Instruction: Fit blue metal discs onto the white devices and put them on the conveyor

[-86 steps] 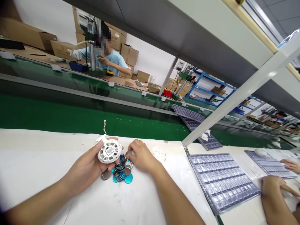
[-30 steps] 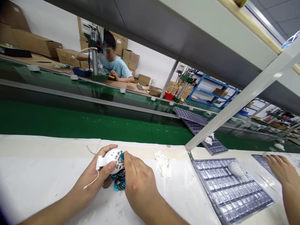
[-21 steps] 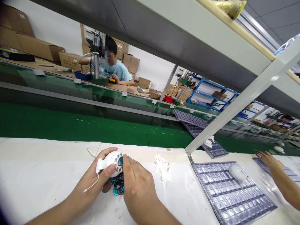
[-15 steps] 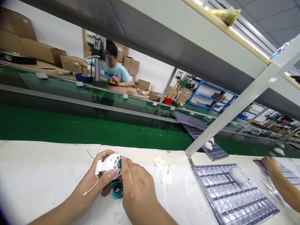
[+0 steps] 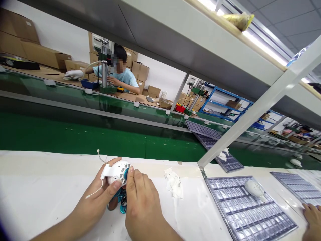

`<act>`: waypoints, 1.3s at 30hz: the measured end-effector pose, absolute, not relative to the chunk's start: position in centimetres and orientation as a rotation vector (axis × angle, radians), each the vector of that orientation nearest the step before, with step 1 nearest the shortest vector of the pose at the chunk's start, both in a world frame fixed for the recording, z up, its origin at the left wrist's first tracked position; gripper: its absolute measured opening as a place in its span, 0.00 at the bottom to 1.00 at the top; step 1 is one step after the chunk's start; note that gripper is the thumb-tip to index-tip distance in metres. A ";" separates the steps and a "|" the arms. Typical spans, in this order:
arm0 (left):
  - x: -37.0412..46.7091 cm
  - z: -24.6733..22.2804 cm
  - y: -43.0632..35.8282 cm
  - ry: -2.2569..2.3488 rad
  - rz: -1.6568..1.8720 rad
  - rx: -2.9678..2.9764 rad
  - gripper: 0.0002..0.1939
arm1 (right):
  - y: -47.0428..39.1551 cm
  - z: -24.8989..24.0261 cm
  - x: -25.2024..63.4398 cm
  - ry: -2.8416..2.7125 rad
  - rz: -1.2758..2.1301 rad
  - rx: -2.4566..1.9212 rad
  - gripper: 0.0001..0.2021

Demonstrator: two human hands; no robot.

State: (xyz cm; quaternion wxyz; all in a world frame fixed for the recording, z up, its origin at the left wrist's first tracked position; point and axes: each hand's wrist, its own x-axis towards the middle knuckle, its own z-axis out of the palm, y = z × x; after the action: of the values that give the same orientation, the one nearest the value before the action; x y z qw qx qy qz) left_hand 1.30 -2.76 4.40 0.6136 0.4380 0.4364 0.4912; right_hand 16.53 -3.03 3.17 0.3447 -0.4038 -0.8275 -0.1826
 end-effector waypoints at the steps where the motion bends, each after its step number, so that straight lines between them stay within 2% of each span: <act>1: 1.4 4.4 -2.9 0.998 1.144 0.998 0.35 | -3.1 3.1 16.4 -2.151 -0.485 -1.049 0.29; 6: 1.2 4.6 -2.7 0.954 1.139 0.986 0.40 | -3.4 3.5 16.2 -2.142 -0.385 -1.001 0.27; 10: 0.5 4.3 -1.9 1.060 1.080 1.061 0.34 | -3.0 3.9 17.1 -2.066 0.193 -0.916 0.23; 13: 0.3 3.8 -1.7 0.942 1.060 1.118 0.31 | -2.6 3.6 17.5 -1.793 0.660 -0.899 0.18; 17: 0.6 3.9 -2.5 0.793 1.013 1.133 0.29 | -2.6 3.3 16.9 -1.589 1.359 -0.704 0.33; 19: 0.8 4.3 -3.2 0.780 0.964 1.125 0.29 | -3.0 3.3 16.4 -1.541 1.544 -0.625 0.38; 22: 0.9 5.3 -3.9 0.736 0.905 1.173 0.28 | -3.5 3.6 16.0 -1.510 1.514 -0.655 0.42; 27: 0.9 7.0 -4.3 0.771 0.888 1.223 0.21 | -3.7 3.8 16.0 -1.495 1.348 -0.575 0.35; 30: 1.1 7.1 -4.6 0.832 0.894 1.198 0.23 | -3.6 3.5 15.9 -1.507 1.329 -0.561 0.33; 35: 1.6 7.0 -4.9 0.899 0.994 1.165 0.27 | -3.7 3.2 15.5 -1.476 1.391 -0.579 0.36; 39: 1.4 7.0 -4.7 0.877 0.964 1.164 0.26 | -3.7 3.4 15.6 -1.416 1.380 -0.593 0.37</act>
State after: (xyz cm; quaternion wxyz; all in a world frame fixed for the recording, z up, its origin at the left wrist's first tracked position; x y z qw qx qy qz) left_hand 1.43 -4.72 7.00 0.6420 0.5106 0.3849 0.4232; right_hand 15.57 -3.72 3.36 0.5132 -0.2467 -0.5887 0.5738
